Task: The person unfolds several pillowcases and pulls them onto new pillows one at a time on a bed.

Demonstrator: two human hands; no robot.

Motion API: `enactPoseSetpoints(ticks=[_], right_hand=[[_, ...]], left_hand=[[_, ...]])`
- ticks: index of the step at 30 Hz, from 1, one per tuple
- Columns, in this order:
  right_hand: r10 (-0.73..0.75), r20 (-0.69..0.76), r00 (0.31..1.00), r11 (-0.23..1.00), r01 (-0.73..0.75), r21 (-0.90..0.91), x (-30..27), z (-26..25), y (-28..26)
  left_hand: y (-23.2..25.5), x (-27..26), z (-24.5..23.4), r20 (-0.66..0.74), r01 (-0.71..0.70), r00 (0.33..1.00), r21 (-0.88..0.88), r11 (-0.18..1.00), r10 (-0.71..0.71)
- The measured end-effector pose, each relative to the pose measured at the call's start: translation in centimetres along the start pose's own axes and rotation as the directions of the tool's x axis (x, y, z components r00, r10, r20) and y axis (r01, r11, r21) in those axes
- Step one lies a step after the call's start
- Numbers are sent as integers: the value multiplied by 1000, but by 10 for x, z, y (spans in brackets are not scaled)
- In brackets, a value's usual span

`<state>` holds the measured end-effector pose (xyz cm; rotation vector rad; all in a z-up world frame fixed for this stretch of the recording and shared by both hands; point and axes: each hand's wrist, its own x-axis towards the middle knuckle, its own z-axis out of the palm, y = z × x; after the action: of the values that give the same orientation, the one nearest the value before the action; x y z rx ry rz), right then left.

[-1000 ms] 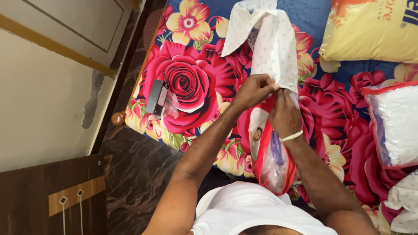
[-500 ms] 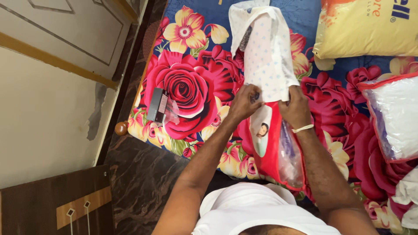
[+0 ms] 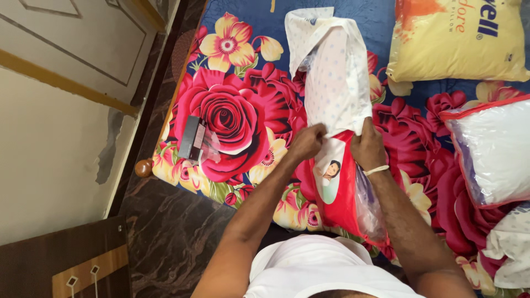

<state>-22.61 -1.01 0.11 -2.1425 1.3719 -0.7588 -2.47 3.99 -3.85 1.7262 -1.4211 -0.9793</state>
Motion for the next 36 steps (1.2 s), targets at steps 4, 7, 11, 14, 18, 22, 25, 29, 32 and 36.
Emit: enactPoseSetpoints(ticks=[4, 7, 11, 14, 18, 22, 25, 29, 32, 36], right_hand=[[43, -6, 999, 999, -43, 33, 14, 12, 13], [-132, -86, 988, 988, 138, 65, 16, 17, 3], [16, 170, 985, 990, -38, 132, 6, 15, -8], [-170, 315, 934, 875, -5, 485, -2, 20, -3], [-326, 275, 904, 783, 95, 615, -5, 41, 28], [104, 246, 964, 626, -256, 736, 10, 87, 81], [81, 74, 994, 987, -90, 134, 17, 102, 110], [237, 402, 884, 971, -221, -87, 18, 132, 133], [168, 430, 887, 985, -165, -44, 17, 153, 141], [224, 523, 823, 973, -222, -67, 8, 173, 134]], left_hand=[[23, -4, -19, 233, 5, 972, 100, 995, -28], [44, -9, -22, 99, -21, 995, 22, 1000, 18], [75, -22, -27, -78, 63, 995, 57, 996, -59], [87, -38, -38, -270, 44, 963, 119, 992, -11], [74, -49, -54, -209, 218, 961, 158, 963, -183], [43, -60, -59, -274, 198, 947, 84, 977, -168], [20, -68, -58, -409, -22, 911, 80, 997, 53], [-13, -78, -64, -394, 129, 915, 84, 988, -86], [-46, -84, -80, -416, 259, 895, 188, 947, -162], [-112, -113, -104, -443, 625, 720, 83, 776, -533]])
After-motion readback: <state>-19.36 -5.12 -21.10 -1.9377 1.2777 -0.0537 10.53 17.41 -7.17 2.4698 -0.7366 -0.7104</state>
